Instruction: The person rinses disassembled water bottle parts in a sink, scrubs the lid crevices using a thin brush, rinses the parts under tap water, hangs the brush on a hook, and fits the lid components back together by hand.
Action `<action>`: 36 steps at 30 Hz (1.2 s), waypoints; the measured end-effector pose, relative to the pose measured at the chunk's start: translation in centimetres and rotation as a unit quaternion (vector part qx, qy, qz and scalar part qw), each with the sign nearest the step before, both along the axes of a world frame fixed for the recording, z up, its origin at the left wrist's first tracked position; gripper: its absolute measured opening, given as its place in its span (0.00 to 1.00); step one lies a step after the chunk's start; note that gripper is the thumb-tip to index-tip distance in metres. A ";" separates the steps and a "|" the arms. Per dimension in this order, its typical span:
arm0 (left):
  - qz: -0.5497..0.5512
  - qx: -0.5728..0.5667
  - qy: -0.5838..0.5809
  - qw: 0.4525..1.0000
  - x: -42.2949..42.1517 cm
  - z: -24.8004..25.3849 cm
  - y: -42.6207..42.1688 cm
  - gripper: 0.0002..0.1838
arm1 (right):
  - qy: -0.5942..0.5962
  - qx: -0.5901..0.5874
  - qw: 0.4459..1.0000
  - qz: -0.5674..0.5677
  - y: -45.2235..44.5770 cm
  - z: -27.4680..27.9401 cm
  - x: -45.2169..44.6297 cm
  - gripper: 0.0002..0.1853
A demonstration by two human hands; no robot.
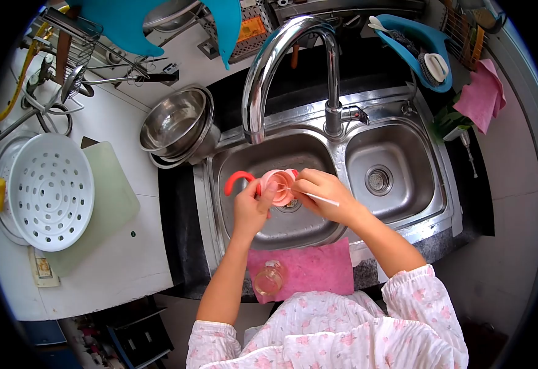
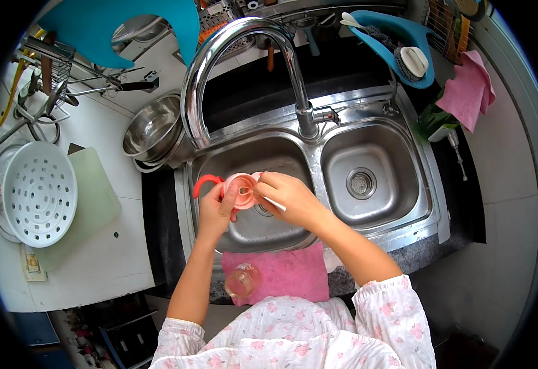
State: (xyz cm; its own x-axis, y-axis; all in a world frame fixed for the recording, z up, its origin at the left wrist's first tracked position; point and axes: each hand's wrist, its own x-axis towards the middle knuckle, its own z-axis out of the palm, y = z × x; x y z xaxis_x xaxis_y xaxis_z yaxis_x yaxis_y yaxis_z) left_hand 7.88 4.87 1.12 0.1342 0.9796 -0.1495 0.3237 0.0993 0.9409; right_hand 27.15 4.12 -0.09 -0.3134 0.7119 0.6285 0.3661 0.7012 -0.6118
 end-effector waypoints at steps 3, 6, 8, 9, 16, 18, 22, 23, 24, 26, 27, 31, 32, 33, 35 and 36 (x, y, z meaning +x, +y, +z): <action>0.000 0.003 0.020 1.000 0.3 0.7 -0.4 0.21 | 0.082 -0.105 0.991 0.005 -0.2 -0.2 -0.6 0.08; 0.006 0.033 -0.016 0.999 0.6 0.4 -0.5 0.20 | 0.168 -0.167 0.971 0.015 -0.2 -1.5 -1.0 0.06; 0.014 0.044 -0.033 0.998 0.5 -0.3 -0.5 0.19 | 0.160 -0.160 0.974 -0.004 -0.5 -1.3 -1.0 0.06; 0.022 0.054 -0.051 0.997 0.5 -0.7 -0.6 0.19 | 0.152 -0.154 0.976 -0.024 -0.6 -1.1 -0.9 0.05; 0.034 0.066 -0.066 0.995 0.5 -1.0 -0.7 0.19 | 0.077 -0.024 0.995 -0.057 -0.6 -1.0 -1.4 0.08; 0.029 0.072 -0.065 0.995 0.3 -1.1 -0.8 0.19 | 0.113 -0.069 0.991 -0.027 -1.0 -0.9 -2.0 0.09; 0.040 0.048 -0.097 0.993 -0.1 -1.7 -0.9 0.19 | 0.097 -0.070 0.990 -0.069 -0.6 -1.2 -1.5 0.09; 0.043 0.056 -0.091 0.993 -0.1 -1.5 -1.0 0.19 | 0.097 -0.069 0.990 -0.069 -0.6 -1.2 -1.5 0.09; 0.046 0.063 -0.085 0.993 -0.1 -1.3 -1.1 0.20 | 0.072 -0.040 0.994 -0.065 -0.6 -1.2 -1.6 0.09; 0.050 0.049 -0.101 0.992 -0.2 -1.7 -1.1 0.20 | 0.046 -0.012 0.997 -0.064 -1.0 -1.0 -1.9 0.08; 0.054 0.037 -0.118 0.991 -0.2 -1.9 -1.0 0.21 | 0.075 -0.028 0.995 -0.053 -1.3 -0.8 -2.6 0.08; 0.061 0.035 -0.109 0.992 -0.2 -2.2 -1.1 0.21 | 0.086 -0.033 0.994 -0.062 -1.3 -1.1 -2.6 0.10; 0.062 0.029 -0.119 0.991 -0.3 -1.9 -1.1 0.22 | 0.064 -0.014 0.995 -0.080 -1.1 -1.4 -2.3 0.10; 0.064 0.024 -0.129 0.989 -0.4 -1.7 -1.1 0.22 | 0.057 -0.008 0.994 -0.095 -1.0 -1.0 -2.0 0.10; 0.074 0.019 -0.126 0.989 -0.3 -1.8 -1.2 0.23 | 0.061 -0.009 0.994 -0.088 -1.1 -1.0 -2.3 0.10; 0.082 0.015 -0.123 0.989 -0.2 -1.9 -1.2 0.23 | 0.066 -0.010 0.994 -0.082 -1.2 -0.9 -2.4 0.10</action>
